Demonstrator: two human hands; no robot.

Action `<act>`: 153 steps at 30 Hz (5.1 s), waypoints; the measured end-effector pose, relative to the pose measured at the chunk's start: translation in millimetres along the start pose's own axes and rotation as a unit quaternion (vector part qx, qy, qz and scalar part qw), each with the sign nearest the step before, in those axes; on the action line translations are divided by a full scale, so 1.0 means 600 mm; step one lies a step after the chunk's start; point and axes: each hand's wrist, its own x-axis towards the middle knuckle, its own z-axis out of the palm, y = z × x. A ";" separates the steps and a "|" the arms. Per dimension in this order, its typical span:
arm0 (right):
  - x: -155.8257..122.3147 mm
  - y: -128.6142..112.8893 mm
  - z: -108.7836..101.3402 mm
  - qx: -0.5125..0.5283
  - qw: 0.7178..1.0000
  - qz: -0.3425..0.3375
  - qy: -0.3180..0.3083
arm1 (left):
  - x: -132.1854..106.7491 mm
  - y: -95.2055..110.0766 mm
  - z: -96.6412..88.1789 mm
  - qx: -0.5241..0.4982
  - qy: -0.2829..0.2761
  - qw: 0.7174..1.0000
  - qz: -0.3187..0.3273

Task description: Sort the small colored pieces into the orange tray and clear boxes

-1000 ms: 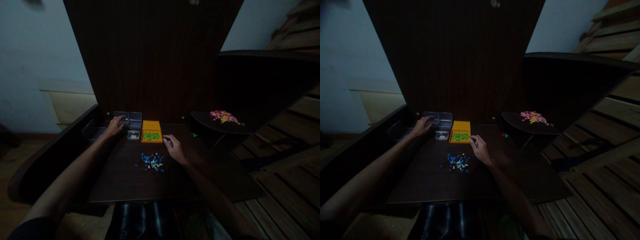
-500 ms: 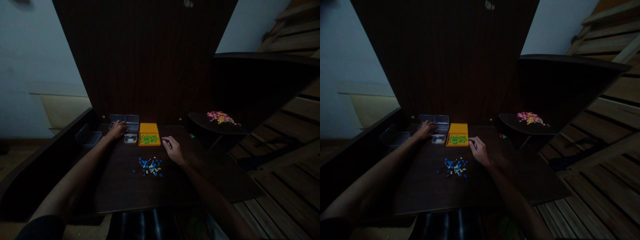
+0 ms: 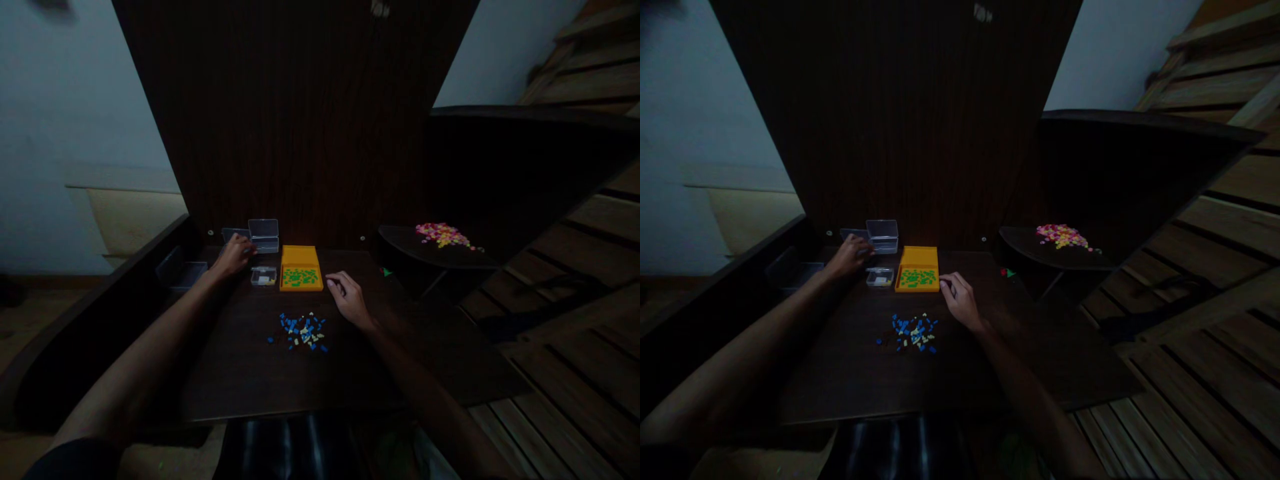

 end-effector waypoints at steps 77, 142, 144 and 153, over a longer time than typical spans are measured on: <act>0.000 -0.014 0.021 0.494 0.842 0.212 -0.046 | -0.009 0.108 0.048 0.101 -0.064 0.985 -0.124; -0.013 -0.035 0.019 0.326 0.921 0.184 -0.109 | -0.129 0.268 0.037 -0.558 0.023 0.829 -0.012; -0.013 -0.035 0.018 0.327 0.919 0.188 -0.112 | -0.129 0.266 0.039 -0.556 0.020 0.831 -0.006; -0.015 -0.038 0.020 0.336 0.919 0.181 -0.098 | -0.129 0.262 0.041 -0.563 0.020 0.826 -0.019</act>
